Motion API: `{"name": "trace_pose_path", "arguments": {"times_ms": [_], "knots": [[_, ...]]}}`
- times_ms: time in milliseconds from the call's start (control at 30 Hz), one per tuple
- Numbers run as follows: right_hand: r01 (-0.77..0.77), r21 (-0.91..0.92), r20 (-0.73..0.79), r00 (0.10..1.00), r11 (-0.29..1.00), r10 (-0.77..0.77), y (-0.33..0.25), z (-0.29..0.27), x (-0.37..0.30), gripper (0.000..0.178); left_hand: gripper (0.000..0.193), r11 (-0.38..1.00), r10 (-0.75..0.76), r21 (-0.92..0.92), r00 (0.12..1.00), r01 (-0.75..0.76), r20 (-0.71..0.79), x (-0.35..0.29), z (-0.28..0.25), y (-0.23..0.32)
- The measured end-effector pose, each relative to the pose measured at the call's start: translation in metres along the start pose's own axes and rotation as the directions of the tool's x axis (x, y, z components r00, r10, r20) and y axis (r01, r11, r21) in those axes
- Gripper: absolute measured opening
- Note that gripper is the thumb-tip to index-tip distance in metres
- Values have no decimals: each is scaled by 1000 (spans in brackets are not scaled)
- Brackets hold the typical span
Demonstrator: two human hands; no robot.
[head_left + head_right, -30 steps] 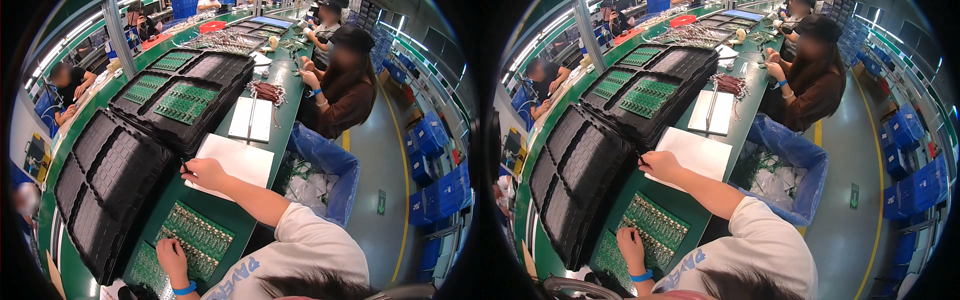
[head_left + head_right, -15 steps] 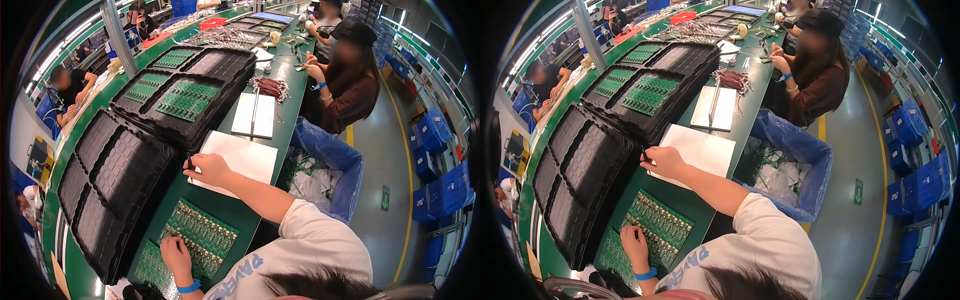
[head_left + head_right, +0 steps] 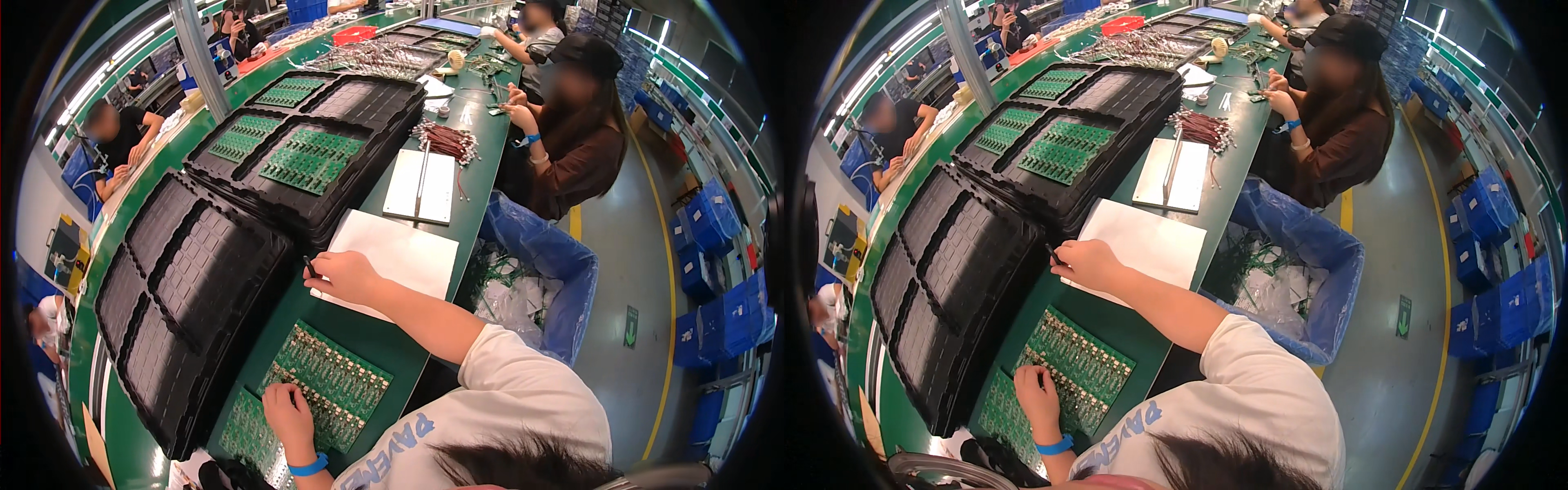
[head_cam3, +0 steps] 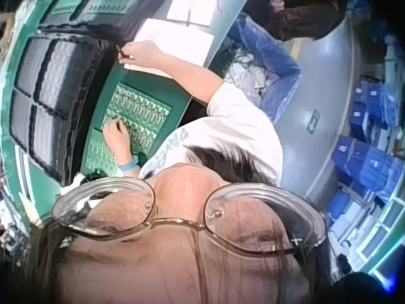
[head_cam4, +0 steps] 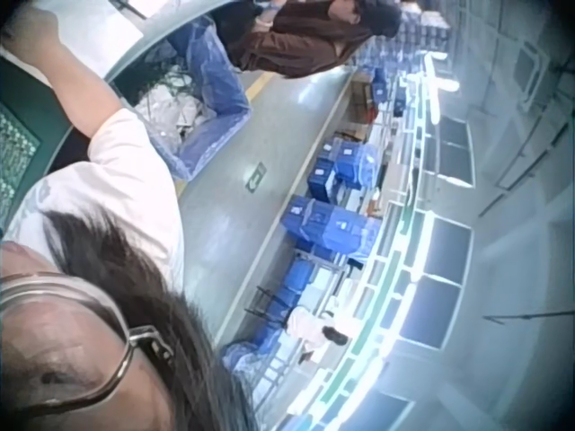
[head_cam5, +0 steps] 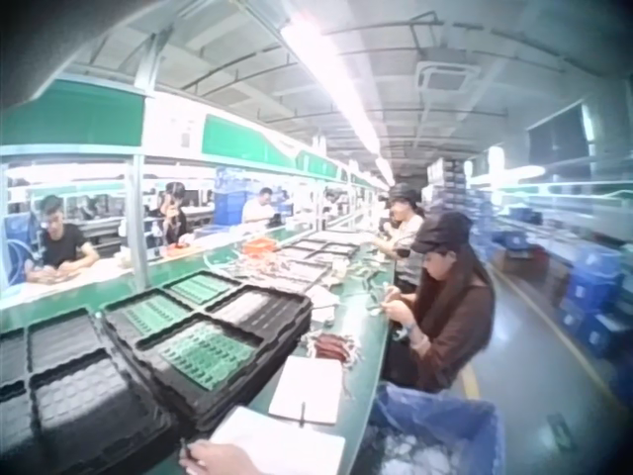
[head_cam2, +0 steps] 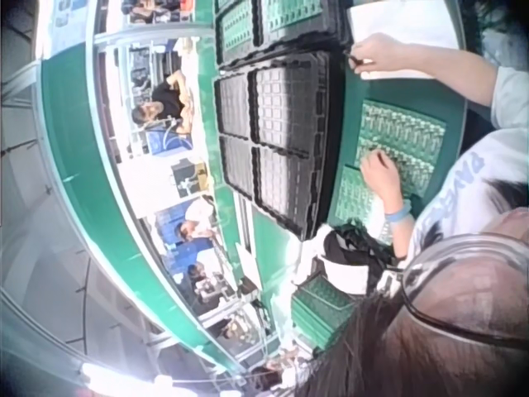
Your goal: Assembling electronic components onto printed circuit boards at an industrial workbench.
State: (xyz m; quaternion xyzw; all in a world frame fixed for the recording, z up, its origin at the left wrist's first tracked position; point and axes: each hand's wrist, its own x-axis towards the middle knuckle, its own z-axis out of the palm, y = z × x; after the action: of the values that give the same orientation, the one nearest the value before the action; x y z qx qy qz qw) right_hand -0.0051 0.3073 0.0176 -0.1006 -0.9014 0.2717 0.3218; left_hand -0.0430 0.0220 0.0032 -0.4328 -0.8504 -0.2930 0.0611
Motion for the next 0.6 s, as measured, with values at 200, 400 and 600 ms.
{"name": "trace_pose_path", "arguments": {"times_ms": [200,400,600], "knots": [[61,44,-88,994,997,-57,-5,0,1,15,11,1000,2,30,1000,-2,-5,-1,0,-2],[59,91,-138,989,994,-46,-3,-2,3,14,10,1000,11,20,1000,-11,-13,-1,3,-5],[16,-8,-17,1000,1000,-16,1,3,1,18,10,1000,10,17,1000,-10,-11,0,3,-5]]}}
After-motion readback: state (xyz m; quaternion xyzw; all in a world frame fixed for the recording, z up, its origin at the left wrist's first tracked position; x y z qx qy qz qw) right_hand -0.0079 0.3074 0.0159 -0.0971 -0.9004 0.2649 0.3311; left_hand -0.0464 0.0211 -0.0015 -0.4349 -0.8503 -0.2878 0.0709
